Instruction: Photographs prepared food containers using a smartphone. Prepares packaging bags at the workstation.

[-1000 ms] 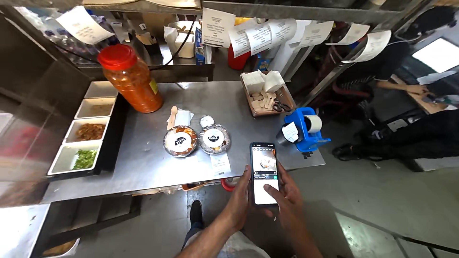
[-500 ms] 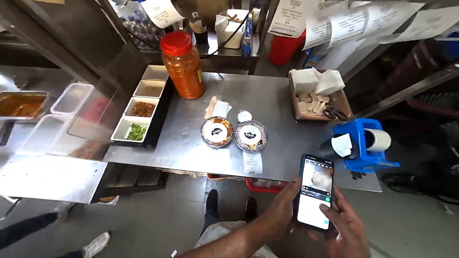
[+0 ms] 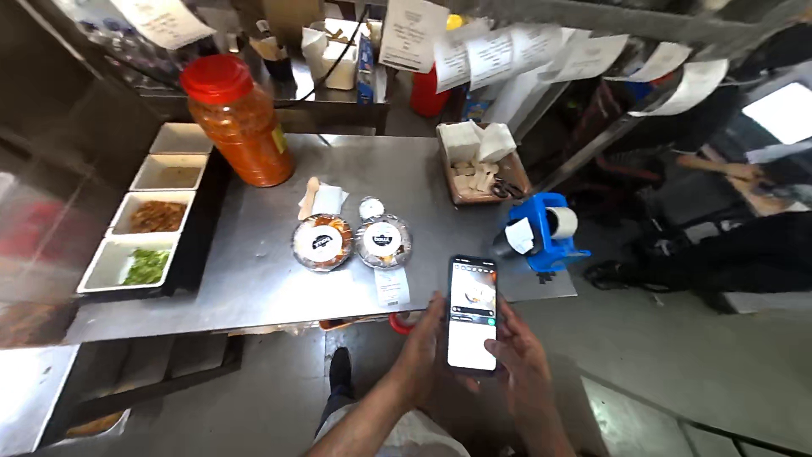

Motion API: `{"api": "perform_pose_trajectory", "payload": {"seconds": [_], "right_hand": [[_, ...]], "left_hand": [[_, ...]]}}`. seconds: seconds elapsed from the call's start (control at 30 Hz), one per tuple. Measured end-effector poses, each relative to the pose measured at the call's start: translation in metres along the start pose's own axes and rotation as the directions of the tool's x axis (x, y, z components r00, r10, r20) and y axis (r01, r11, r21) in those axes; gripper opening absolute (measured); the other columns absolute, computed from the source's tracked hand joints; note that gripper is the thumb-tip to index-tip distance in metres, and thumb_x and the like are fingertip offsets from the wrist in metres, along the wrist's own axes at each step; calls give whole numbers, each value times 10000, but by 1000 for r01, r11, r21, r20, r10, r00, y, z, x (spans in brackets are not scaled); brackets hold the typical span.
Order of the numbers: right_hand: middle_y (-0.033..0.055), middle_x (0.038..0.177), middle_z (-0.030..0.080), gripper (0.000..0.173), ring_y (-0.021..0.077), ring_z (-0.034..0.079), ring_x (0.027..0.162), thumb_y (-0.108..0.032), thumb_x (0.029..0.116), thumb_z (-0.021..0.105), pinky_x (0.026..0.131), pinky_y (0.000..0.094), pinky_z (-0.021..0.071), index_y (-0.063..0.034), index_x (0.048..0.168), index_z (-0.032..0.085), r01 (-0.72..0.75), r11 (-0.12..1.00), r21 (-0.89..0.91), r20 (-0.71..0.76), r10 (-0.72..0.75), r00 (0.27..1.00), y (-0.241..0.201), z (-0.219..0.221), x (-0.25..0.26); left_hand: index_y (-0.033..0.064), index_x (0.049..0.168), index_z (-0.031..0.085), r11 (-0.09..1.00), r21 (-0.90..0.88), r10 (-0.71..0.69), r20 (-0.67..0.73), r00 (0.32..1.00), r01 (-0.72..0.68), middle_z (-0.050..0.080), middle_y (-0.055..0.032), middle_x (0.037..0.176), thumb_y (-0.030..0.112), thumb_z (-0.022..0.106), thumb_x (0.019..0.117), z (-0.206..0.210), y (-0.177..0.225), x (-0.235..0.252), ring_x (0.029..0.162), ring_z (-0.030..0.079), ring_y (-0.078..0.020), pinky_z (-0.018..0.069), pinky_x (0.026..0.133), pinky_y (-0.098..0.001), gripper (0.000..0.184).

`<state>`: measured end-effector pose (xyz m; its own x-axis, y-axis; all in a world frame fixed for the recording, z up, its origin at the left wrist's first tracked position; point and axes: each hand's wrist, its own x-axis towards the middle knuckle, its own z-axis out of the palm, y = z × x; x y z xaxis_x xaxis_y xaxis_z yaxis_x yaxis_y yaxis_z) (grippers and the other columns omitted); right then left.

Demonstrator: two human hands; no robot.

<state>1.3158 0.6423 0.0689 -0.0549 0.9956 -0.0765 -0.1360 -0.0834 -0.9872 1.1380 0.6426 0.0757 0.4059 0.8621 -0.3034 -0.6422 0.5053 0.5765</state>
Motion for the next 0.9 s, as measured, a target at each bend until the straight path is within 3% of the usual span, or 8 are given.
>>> {"api": "perform_pose_trajectory", "payload": {"seconds": [0.2,0.47,0.7,0.8,0.9], "right_hand": [[188,1451,550,819,280,625,1243,-33,833,642,979,398,588,-24,1585,318,-11,999,-34,-53,9,999,0,19,2],[196,1394,590,850,290,652,1197,-58,829,720,950,398,607,-27,1580,323,17,999,-48,-85,-21,996,-5,28,6],[197,1390,594,841,288,652,1197,-57,837,723,952,393,605,-26,1579,328,6,999,-54,-72,-10,997,-4,28,5],[200,1394,593,767,280,651,1200,-59,888,663,964,380,596,-19,1580,333,13,1000,-25,-65,-14,998,-4,27,7],[205,1400,598,566,271,642,1217,-86,990,495,999,384,567,13,1540,409,29,999,32,-59,-27,998,-2,19,11]], "left_hand": [[64,1550,334,998,63,16,-17,1000,-15,632,-157,1333,498,120,1102,9,5,-4,1067,708,-289,645,706,-453,660],[60,1534,353,992,108,59,18,998,-61,635,-161,1319,496,114,1105,12,7,-4,1054,708,-288,641,698,-439,656],[57,1558,302,995,78,65,29,997,-68,609,-184,1354,514,115,1099,7,5,-4,1067,703,-321,641,698,-469,674],[58,1545,331,996,67,61,23,998,-62,621,-185,1339,534,118,1096,5,6,-3,1060,705,-327,641,685,-465,687],[62,1564,299,997,44,65,49,997,-68,600,-195,1371,545,112,1092,1,7,0,1092,692,-351,641,680,-485,701]]}}
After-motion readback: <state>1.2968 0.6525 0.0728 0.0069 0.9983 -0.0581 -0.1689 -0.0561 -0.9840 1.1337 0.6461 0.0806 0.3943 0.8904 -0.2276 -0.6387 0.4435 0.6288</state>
